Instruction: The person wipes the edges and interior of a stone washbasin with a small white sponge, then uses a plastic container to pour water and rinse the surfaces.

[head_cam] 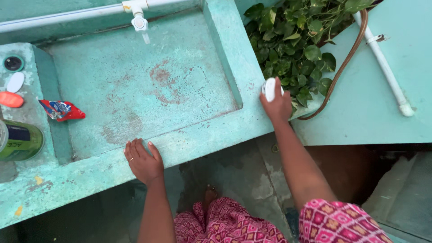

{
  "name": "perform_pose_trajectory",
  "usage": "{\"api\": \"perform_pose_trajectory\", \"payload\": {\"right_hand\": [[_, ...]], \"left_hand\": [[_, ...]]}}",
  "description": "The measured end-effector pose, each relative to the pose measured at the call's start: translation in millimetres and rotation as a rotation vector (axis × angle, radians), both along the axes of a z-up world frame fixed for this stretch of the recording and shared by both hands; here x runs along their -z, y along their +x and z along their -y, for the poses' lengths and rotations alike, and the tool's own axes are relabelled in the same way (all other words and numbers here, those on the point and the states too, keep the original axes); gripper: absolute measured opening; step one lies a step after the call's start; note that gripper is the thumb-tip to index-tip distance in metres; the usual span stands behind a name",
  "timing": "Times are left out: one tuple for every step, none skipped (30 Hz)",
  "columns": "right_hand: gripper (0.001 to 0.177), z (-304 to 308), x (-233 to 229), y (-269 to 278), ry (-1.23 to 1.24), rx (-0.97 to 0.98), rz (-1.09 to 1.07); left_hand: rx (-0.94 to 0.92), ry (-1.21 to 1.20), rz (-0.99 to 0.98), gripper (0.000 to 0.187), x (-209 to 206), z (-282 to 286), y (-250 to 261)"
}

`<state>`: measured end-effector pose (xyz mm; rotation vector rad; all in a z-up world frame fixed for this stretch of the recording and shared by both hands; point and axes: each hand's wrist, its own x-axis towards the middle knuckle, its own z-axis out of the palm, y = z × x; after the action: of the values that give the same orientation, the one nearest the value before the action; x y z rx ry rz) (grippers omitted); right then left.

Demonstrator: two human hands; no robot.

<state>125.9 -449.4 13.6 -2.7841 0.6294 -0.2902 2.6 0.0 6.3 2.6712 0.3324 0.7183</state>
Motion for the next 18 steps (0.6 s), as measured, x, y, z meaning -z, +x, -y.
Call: {"api": "perform_pose_trajectory", "payload": {"right_hand": [[0.089,-1,-1,1,-0.015,-0.006,-0.019],[0.089,0,-3,2,-0.030,-0.011,-0.036],[0.090,0,-6,2,-0.046,-0.015,-0.053],[0.090,-2,-9,-9,-0.059,-0.073,-0.032],[0.090,-6,-11,-31,-0.073,-0.130,-0.011],[0.090,-10,-14,-49,-0.087,-0.191,0.013],[0.090,-11,-19,-64,-0.057,-0.135,-0.035],[0.090,-11,-24,-81,-0.025,-0.084,-0.089],[0.090,-12,-28,-88,0.008,-0.034,-0.143],[0.090,-13,-29,-85,-0.013,-0.024,-0.134],[0.090,-12,-29,-81,-0.035,-0.015,-0.125],[0.090,-12,-26,-79,-0.054,0.000,-0.118],[0.090,-13,-22,-68,-0.066,0.000,-0.096],[0.091,-13,-17,-47,-0.078,-0.001,-0.073],[0.091,-13,-12,-29,-0.090,-0.001,-0.050],[0.092,-14,-9,-14,-0.106,-0.001,-0.026],[0.093,-17,-6,0,-0.122,-0.001,-0.003],[0.095,-21,-3,5,-0.137,0.000,0.017]], "left_hand": [[-0.003,0.000,-0.001,0.029,0,0,-2],[-0.005,-0.001,0.001,0.029,1,1,-2],[-0.006,-0.002,0.003,0.028,1,1,-2],[-0.006,0.000,-0.006,0.029,1,1,-2],[-0.005,0.003,-0.015,0.029,0,1,-3],[-0.008,0.006,-0.020,0.030,-1,1,-2],[-0.002,0.002,-0.009,0.030,-2,1,1],[-0.001,0.002,-0.004,0.031,-3,1,1],[0.001,0.001,0.001,0.031,-3,1,0],[-0.001,-0.003,0.001,0.031,-4,1,0],[-0.003,-0.007,0.001,0.031,-4,1,1],[0.002,-0.009,-0.002,0.031,-5,1,0],[0.000,-0.006,-0.002,0.031,-5,1,-1],[-0.001,-0.003,0.001,0.031,-5,1,0],[-0.002,0.000,0.003,0.031,-5,2,0],[-0.006,-0.006,0.001,0.032,-4,2,1],[-0.011,-0.013,-0.002,0.033,-3,3,2],[-0.014,-0.018,-0.008,0.034,-2,2,2]]}}
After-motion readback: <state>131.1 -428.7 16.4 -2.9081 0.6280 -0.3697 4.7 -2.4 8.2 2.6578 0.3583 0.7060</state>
